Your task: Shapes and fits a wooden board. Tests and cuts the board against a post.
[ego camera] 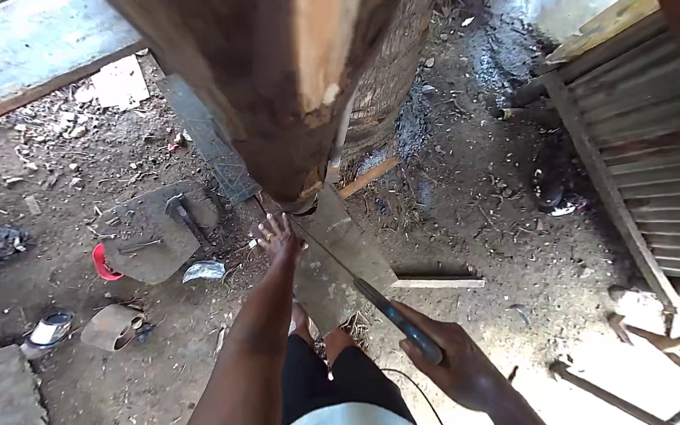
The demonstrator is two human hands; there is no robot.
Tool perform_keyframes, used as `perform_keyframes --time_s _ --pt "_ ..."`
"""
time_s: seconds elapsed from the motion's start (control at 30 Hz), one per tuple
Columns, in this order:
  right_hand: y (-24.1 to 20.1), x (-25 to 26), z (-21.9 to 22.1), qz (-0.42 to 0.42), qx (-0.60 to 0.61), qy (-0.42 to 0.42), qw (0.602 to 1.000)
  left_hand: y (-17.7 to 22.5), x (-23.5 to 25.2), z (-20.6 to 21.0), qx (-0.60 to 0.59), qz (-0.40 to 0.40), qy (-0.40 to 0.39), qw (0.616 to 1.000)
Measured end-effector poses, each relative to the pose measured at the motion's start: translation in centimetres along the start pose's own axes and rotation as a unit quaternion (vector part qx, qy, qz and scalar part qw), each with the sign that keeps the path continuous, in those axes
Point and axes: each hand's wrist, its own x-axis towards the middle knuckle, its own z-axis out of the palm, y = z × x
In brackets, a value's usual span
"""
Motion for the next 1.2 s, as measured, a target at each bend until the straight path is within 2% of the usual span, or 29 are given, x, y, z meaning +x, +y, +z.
perform_keyframes --time_s 0.13,0.23,0.37,0.5,0.7,0.87,1.2 --pt "-0.4 -0.1 0.1 0.082 0.035 -0.031 0.996 0.0 0.2 0.2 -0.014 -0.004 0.009 1.0" --pt "-0.6 -0.2 0.7 0.109 0.027 0.004 0.994 -0.2 0.0 -0.1 -0.033 -0.009 0.006 0.999" --pt "-1.7 0.8 -0.4 0.066 -0.033 0.053 0.996 0.0 0.1 0.3 -0.037 -0.009 0.012 0.999" --pt "-2.1 2.5 -3.6 0.037 -0.04 0.022 0.998 0.1 0.2 -0.1 -0.051 -0.023 0.009 0.998" --pt "3.3 5.0 -5.3 -0.038 -0.044 -0.024 0.998 0.2 0.3 0.4 -0.091 -0.046 0.035 0.994" --pt "5.1 4.8 -7.2 -0.074 -0.047 -0.038 0.995 0.4 0.3 0.1 -0.087 -0.057 0.047 0.994" --pt "4.9 6.9 -5.9 -0.127 -0.106 -0.059 0.984 1.5 1.2 -0.7 -0.066 -0.098 0.031 0.993"
